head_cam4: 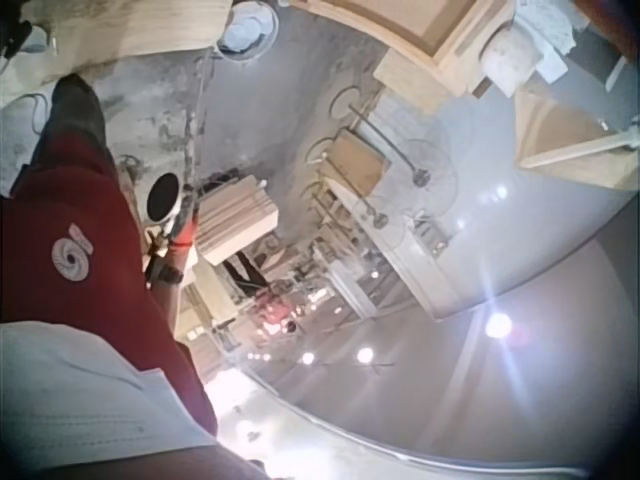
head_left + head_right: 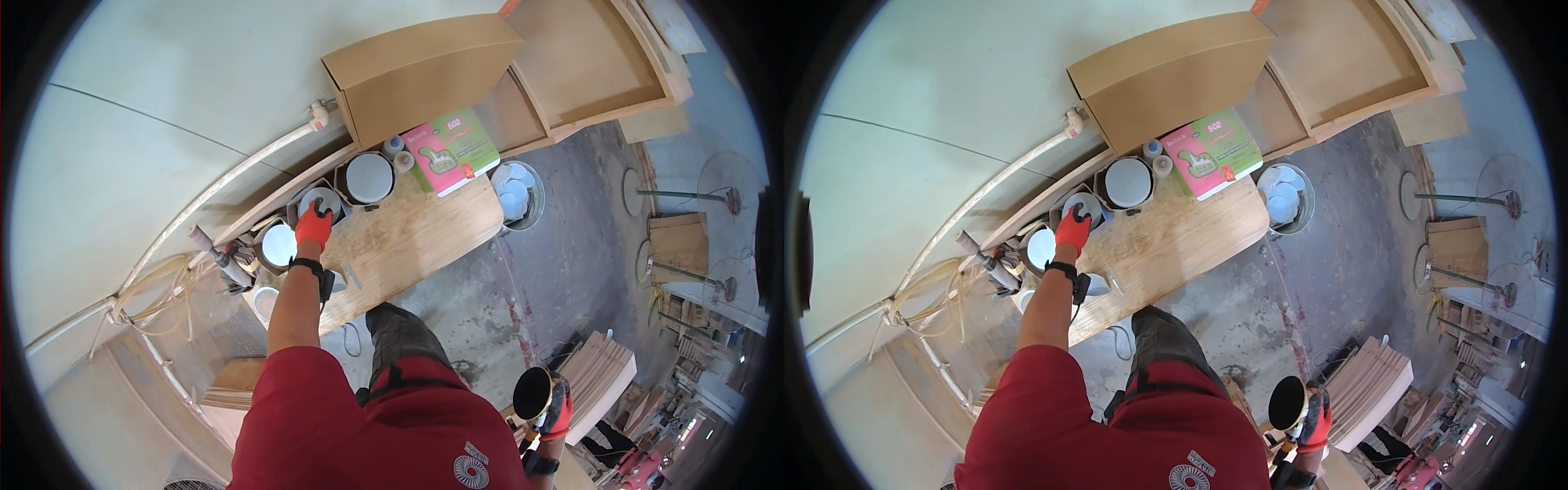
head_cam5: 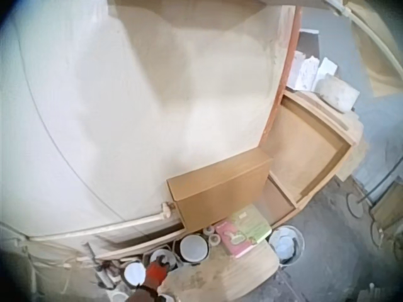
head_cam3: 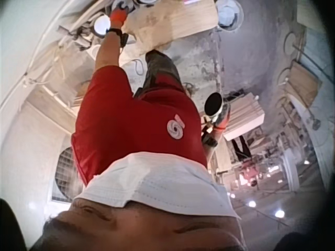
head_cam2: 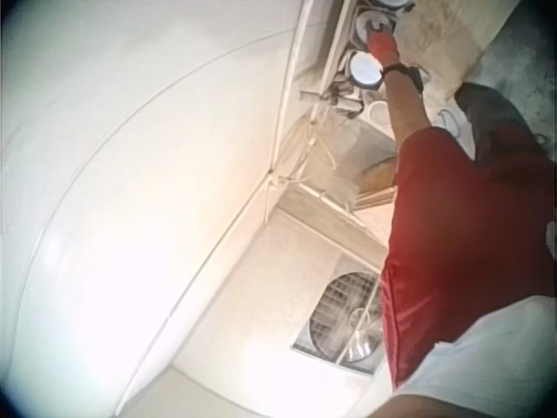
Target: The person uses a handheld orbital sander to smooth the surface of a large wooden board. They apply a liquid from a small bottle to the wood and continue sanding, moving the tool across the surface in various directions. The person briefly walks to a nearby table to pick up a sanding disc and returns to the board to resume sanding.
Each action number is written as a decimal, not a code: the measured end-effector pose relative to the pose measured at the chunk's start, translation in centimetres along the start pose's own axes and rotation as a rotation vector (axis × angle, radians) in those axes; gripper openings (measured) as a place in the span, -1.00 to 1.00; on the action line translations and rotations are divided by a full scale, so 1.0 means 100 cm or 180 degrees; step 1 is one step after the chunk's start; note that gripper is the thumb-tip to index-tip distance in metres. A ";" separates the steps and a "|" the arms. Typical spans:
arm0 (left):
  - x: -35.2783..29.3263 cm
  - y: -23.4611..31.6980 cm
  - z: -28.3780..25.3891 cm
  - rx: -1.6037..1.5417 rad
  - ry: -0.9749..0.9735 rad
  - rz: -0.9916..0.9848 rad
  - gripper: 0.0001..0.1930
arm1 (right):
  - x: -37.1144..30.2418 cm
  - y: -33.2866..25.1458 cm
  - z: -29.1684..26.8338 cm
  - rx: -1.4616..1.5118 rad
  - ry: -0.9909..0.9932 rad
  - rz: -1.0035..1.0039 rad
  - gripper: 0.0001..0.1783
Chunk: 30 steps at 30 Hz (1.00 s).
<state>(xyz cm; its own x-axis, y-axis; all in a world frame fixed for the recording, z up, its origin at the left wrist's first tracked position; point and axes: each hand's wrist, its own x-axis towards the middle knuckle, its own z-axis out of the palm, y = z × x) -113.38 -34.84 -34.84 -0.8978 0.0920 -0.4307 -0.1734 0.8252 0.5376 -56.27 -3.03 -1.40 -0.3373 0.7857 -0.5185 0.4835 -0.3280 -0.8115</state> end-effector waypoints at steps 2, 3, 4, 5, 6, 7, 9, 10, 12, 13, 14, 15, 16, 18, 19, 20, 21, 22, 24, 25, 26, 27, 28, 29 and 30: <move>0.018 0.011 0.004 0.0866 -0.0157 0.0150 -0.45 | -0.007 -0.010 0.014 -0.0399 0.0024 -0.0210 -0.67; 0.026 0.016 0.006 0.1302 -0.0234 0.0227 -0.42 | -0.010 -0.014 0.019 -0.0600 0.0031 -0.0308 -0.67; 0.034 0.015 0.012 0.1586 -0.0249 0.0291 -0.42 | -0.011 -0.015 0.018 -0.0726 0.0020 -0.0326 -0.66; 0.042 0.014 0.017 0.1872 -0.0264 0.0359 -0.42 | -0.013 -0.015 0.016 -0.0851 0.0011 -0.0340 -0.66; 0.050 0.014 0.021 0.2159 -0.0280 0.0430 -0.42 | -0.015 -0.013 0.014 -0.0848 0.0037 -0.0298 -0.65; 0.060 0.020 0.021 0.2134 -0.0551 0.0347 -0.40 | -0.018 -0.010 0.012 -0.0836 0.0087 -0.0259 -0.64; 0.073 0.019 0.028 0.2317 -0.0678 0.0397 -0.40 | -0.025 -0.002 0.007 -0.0552 0.0262 -0.0074 -0.62; 0.077 0.015 0.034 0.2409 -0.0740 0.0406 -0.39 | -0.028 -0.006 0.010 -0.0758 0.0252 -0.0045 -0.61; 0.076 0.017 0.034 0.2427 -0.0714 0.0428 -0.39 | -0.034 -0.022 0.021 -0.1165 0.0210 0.0030 -0.59; 0.077 0.014 0.033 0.2431 -0.0583 0.0523 -0.40 | -0.034 -0.021 0.021 -0.1184 0.0195 -0.0039 -0.59; 0.077 0.011 0.032 0.2431 -0.0451 0.0618 -0.40 | -0.034 -0.017 0.020 -0.1205 0.0178 -0.0109 -0.59; 0.076 0.007 0.031 0.2372 -0.0616 0.0557 -0.38 | -0.034 -0.014 0.019 -0.1227 0.0159 -0.0182 -0.59; 0.071 0.013 0.029 0.2319 -0.0684 0.0554 -0.39 | -0.034 -0.011 0.019 -0.1327 0.0150 -0.0255 -0.59; 0.050 0.027 0.017 0.2205 -0.0810 0.0551 -0.41 | -0.036 -0.007 0.018 -0.1528 0.0134 -0.0414 -0.59; 0.051 0.001 0.020 0.2314 -0.0534 0.0691 -0.38 | -0.034 -0.004 0.014 -0.1206 0.0143 -0.0261 -0.59; 0.046 -0.008 0.023 0.2193 -0.0418 0.0835 -0.36 | -0.034 0.002 0.010 -0.0893 0.0194 -0.0092 -0.59; 0.039 -0.015 0.024 0.2072 -0.0303 0.0979 -0.34 | -0.035 0.008 0.005 -0.0577 0.0242 0.0076 -0.59; 0.033 -0.016 0.023 0.1955 -0.0193 0.1133 -0.33 | -0.037 0.013 0.001 -0.0628 0.0251 0.0043 -0.59; 0.019 -0.019 0.018 0.1861 -0.0285 0.0952 -0.31 | -0.037 0.022 -0.005 -0.0753 0.0225 -0.0047 -0.59; 0.013 -0.021 0.014 0.1676 -0.0295 0.0876 -0.31 | -0.037 0.028 -0.008 -0.0646 0.0231 -0.0024 -0.59; 0.007 -0.022 0.009 0.1489 -0.0306 0.0799 -0.32 | -0.036 0.034 -0.009 -0.0540 0.0235 -0.0001 -0.59; 0.004 -0.025 0.002 0.0811 -0.0417 0.0567 -0.34 | -0.036 0.039 -0.011 -0.0437 0.0239 0.0025 -0.60; 0.002 -0.021 -0.004 0.0649 -0.0231 0.0311 -0.37 | -0.037 0.042 -0.010 -0.0408 0.0212 0.0040 -0.60; 0.000 -0.017 -0.009 0.0485 -0.0050 0.0057 -0.40 | -0.037 0.044 -0.009 -0.0379 0.0189 0.0058 -0.60; -0.003 -0.014 -0.014 0.0320 0.0124 -0.0192 -0.42 | -0.039 0.046 -0.007 -0.0351 0.0173 0.0079 -0.60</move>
<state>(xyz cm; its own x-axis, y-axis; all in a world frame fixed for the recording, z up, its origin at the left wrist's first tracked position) -113.42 -36.79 -34.37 -0.9023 0.0204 -0.4306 -0.1878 0.8805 0.4353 -52.17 -7.29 -2.93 -0.2814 0.8063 -0.5203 0.5780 -0.2904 -0.7626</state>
